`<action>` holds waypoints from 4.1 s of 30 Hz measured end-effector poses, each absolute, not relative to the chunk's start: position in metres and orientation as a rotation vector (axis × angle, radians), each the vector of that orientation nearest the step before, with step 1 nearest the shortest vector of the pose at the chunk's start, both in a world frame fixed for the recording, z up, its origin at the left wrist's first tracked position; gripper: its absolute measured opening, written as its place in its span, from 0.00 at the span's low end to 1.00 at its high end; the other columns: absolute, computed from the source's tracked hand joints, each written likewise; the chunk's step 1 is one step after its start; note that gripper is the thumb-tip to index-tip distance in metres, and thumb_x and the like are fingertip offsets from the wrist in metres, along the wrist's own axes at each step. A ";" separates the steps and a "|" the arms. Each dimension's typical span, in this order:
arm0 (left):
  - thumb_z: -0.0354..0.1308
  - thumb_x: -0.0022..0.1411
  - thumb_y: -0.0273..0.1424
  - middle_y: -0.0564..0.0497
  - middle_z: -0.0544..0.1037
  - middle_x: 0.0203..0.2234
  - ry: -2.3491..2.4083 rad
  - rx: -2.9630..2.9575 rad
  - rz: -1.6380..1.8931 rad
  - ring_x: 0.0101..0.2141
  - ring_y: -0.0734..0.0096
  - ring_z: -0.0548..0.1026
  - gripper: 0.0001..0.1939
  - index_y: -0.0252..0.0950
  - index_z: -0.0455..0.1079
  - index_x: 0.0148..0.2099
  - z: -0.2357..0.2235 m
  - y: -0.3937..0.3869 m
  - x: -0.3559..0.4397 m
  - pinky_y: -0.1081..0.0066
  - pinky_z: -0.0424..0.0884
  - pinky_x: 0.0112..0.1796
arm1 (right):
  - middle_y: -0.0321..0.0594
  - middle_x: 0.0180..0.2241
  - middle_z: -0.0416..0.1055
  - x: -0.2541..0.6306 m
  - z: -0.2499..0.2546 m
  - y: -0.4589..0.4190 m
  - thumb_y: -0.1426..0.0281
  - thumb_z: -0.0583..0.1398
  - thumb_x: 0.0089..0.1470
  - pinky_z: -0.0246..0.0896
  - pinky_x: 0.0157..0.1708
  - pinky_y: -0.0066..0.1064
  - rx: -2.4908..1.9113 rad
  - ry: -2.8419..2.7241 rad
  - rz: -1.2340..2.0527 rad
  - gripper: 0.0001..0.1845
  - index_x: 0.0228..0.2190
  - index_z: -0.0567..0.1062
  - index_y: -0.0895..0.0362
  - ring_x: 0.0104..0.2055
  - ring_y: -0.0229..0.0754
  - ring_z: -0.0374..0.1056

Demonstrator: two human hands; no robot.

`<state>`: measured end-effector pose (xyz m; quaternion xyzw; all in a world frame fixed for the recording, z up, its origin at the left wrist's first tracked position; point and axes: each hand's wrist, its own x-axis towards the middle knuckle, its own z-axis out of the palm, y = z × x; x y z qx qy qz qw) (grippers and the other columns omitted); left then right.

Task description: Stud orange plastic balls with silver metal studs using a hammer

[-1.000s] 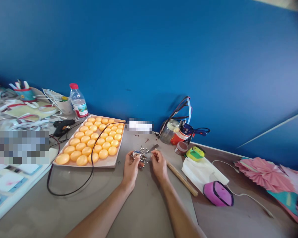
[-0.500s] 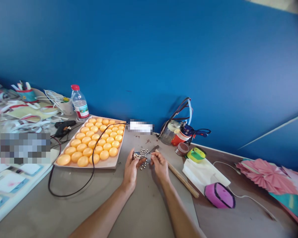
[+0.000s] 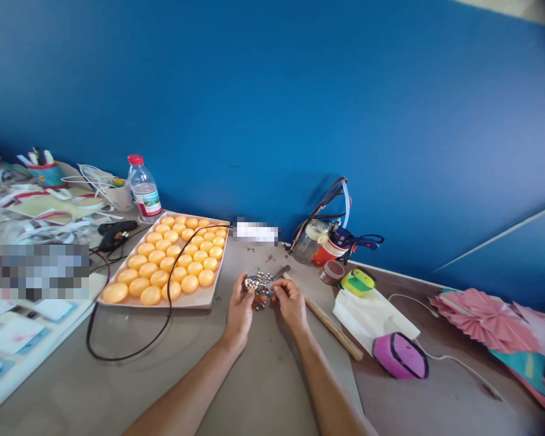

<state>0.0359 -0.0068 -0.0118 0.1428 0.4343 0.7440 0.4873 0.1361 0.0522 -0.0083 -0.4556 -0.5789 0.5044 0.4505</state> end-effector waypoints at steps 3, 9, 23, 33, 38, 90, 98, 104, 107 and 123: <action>0.61 0.48 0.37 0.51 0.72 0.35 1.069 0.380 1.808 0.23 0.73 0.74 0.29 0.39 0.59 0.53 -0.012 -0.007 0.036 0.73 0.69 0.27 | 0.30 0.16 0.63 0.136 -0.005 0.051 0.66 0.57 0.44 0.57 0.20 0.26 -1.070 -1.448 1.262 0.07 0.24 0.69 0.57 0.18 0.34 0.58; 0.61 0.49 0.35 0.51 0.73 0.34 1.043 0.454 1.805 0.23 0.75 0.73 0.27 0.37 0.59 0.51 -0.007 -0.009 0.036 0.73 0.69 0.28 | 0.30 0.18 0.63 0.132 -0.003 0.046 0.67 0.58 0.44 0.58 0.24 0.27 -0.925 -1.396 1.471 0.06 0.26 0.69 0.57 0.20 0.33 0.59; 0.61 0.50 0.36 0.45 0.72 0.43 1.124 0.653 1.846 0.41 0.64 0.71 0.24 0.36 0.62 0.50 -0.031 -0.003 0.036 0.67 0.69 0.39 | 0.28 0.16 0.59 0.127 -0.007 0.041 0.67 0.59 0.43 0.56 0.24 0.26 -0.873 -1.300 1.627 0.06 0.23 0.67 0.56 0.20 0.33 0.57; 0.60 0.51 0.34 0.45 0.72 0.44 1.194 0.735 1.861 0.42 0.65 0.71 0.23 0.36 0.63 0.50 -0.034 -0.003 0.037 0.67 0.67 0.43 | 0.28 0.16 0.61 0.125 -0.003 0.037 0.66 0.57 0.45 0.55 0.23 0.26 -0.904 -1.337 1.597 0.06 0.24 0.65 0.56 0.19 0.33 0.59; 0.60 0.51 0.32 0.47 0.72 0.43 1.235 0.736 1.850 0.41 0.66 0.71 0.22 0.37 0.64 0.49 -0.027 -0.005 0.037 0.69 0.67 0.42 | 0.29 0.16 0.62 0.124 -0.005 0.035 0.66 0.56 0.46 0.56 0.24 0.26 -0.917 -1.355 1.562 0.06 0.24 0.65 0.56 0.20 0.34 0.60; 0.58 0.53 0.40 0.52 0.71 0.30 1.210 0.632 1.777 0.20 0.81 0.67 0.25 0.36 0.58 0.50 -0.013 -0.011 0.038 0.78 0.62 0.20 | 0.40 0.28 0.66 0.143 -0.015 0.051 0.78 0.52 0.44 0.58 0.36 0.30 -1.086 -1.994 0.669 0.08 0.22 0.69 0.56 0.34 0.41 0.63; 0.59 0.51 0.40 0.53 0.72 0.30 1.183 0.603 1.767 0.19 0.81 0.66 0.25 0.36 0.60 0.49 -0.015 -0.011 0.039 0.78 0.62 0.19 | 0.40 0.32 0.71 0.142 -0.012 0.054 0.74 0.54 0.43 0.58 0.30 0.29 -1.062 -1.758 0.998 0.04 0.22 0.69 0.57 0.30 0.38 0.63; 0.59 0.51 0.39 0.53 0.72 0.28 1.176 0.603 1.769 0.19 0.81 0.66 0.25 0.35 0.60 0.49 -0.014 -0.010 0.038 0.78 0.62 0.19 | 0.32 0.20 0.65 0.142 -0.010 0.057 0.68 0.58 0.42 0.54 0.22 0.26 -1.075 -1.522 1.231 0.04 0.23 0.69 0.57 0.21 0.34 0.58; 0.60 0.50 0.39 0.53 0.72 0.29 1.182 0.609 1.778 0.20 0.80 0.66 0.25 0.35 0.60 0.49 -0.015 -0.010 0.039 0.77 0.64 0.21 | 0.29 0.18 0.61 0.141 -0.006 0.057 0.65 0.60 0.42 0.47 0.17 0.24 -0.974 -1.338 1.430 0.08 0.25 0.69 0.57 0.16 0.29 0.51; 0.58 0.52 0.38 0.48 0.72 0.37 1.234 0.764 1.770 0.24 0.78 0.67 0.23 0.36 0.62 0.49 -0.022 -0.008 0.041 0.76 0.67 0.23 | 0.28 0.19 0.62 0.141 0.000 0.053 0.65 0.61 0.44 0.45 0.17 0.23 -0.768 -1.134 1.626 0.10 0.23 0.66 0.57 0.15 0.26 0.50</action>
